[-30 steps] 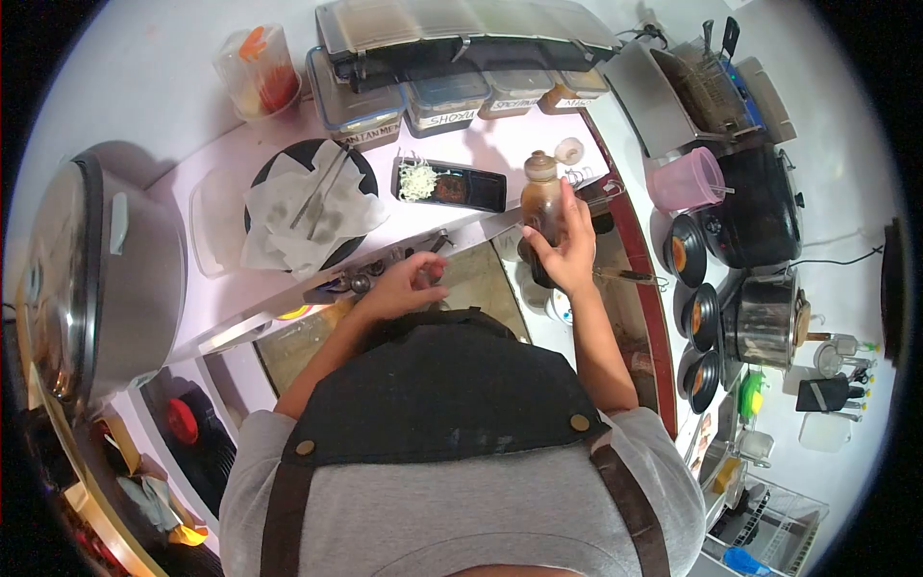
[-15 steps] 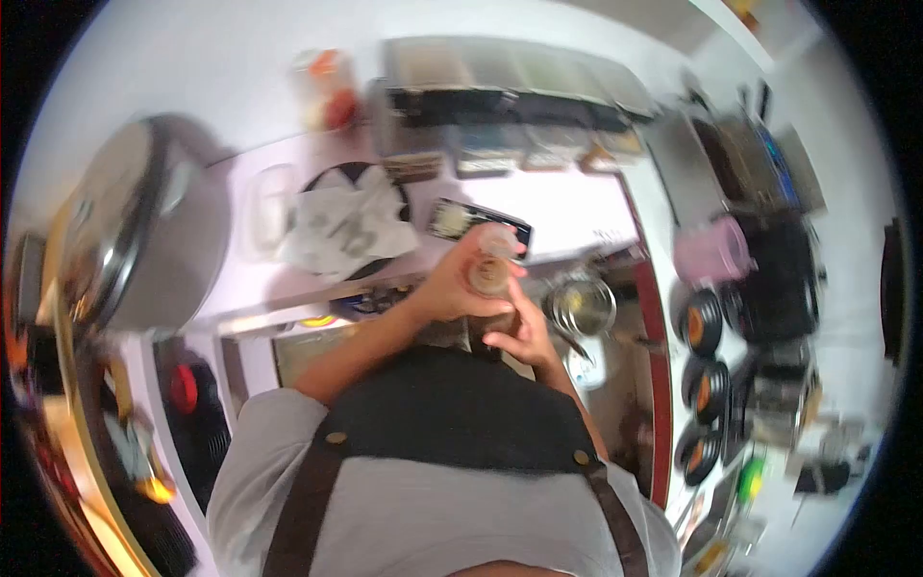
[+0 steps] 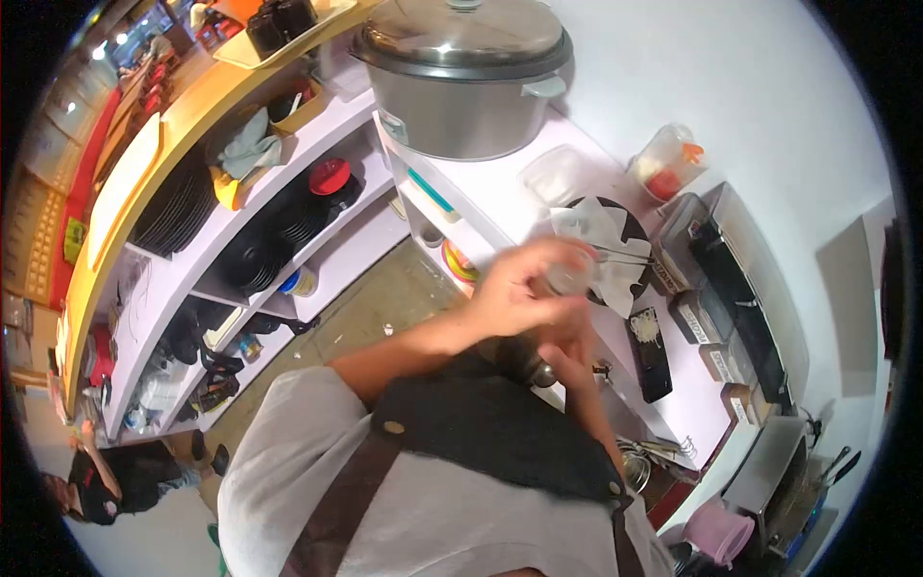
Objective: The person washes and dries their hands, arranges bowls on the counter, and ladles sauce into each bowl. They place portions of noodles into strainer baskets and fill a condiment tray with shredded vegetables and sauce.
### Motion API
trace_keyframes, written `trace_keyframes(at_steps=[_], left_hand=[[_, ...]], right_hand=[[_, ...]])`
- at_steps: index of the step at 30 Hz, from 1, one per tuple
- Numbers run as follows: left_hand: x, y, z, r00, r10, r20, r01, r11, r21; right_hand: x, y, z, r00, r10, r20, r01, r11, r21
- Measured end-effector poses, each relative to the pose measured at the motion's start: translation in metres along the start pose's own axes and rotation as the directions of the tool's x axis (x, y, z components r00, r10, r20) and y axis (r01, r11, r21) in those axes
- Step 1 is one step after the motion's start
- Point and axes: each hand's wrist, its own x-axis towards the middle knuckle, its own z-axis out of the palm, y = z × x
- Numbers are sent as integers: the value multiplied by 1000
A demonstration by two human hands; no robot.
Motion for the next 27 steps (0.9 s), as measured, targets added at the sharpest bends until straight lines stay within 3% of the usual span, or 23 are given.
trace_keyframes(at_steps=[1,2,4,5,7,10,12,14,16,18,19,21,23,26,27], left_hand=[[0,5,-11,993,96,-66,-82,978,191],[1,8,-22,973,205,-103,-154,917,369],[-2,22,-43,964,169,-204,-74,912,403],[-2,27,-57,955,184,-231,-93,930,356],[-2,38,-84,947,149,-284,-72,962,264],[-3,34,-141,966,-14,-257,72,974,217],[-3,33,-158,958,14,-285,55,971,231],[-13,24,-185,926,-178,-334,327,820,470],[-14,21,-190,915,-225,-335,368,807,462],[-16,15,-198,902,-277,-331,411,787,460],[-18,9,-204,888,-339,-311,453,759,468],[-22,-4,-216,852,-440,-284,523,732,437],[-18,-5,-224,840,-485,-245,543,744,389],[-7,-11,-235,825,-528,-204,564,743,359],[0,-14,-237,822,-540,-180,566,744,356]], right_hand=[[13,-3,13,999,27,31,-29,998,59],[27,-10,27,1000,4,26,-4,1000,-15],[49,-3,38,997,-78,1,77,980,-182],[61,-6,32,986,-157,-61,119,906,-405],[98,-21,13,904,-389,-179,172,714,-679],[179,-70,-19,751,-565,-340,224,704,-674],[229,-85,-52,705,-633,-320,86,524,-847],[269,-77,-82,702,-658,-272,-87,300,-950],[300,-60,-112,746,-609,-270,-208,172,-963],[321,-42,-142,779,-508,-367,-321,179,-930],[328,-34,-157,760,-520,-390,-352,175,-920],[332,-24,-177,761,-367,-535,-499,197,-844],[330,-15,-188,681,-314,-662,-628,215,-748],[317,3,-201,632,-377,-677,-648,223,-728],[317,6,-205,684,-420,-596,-638,52,-769]])
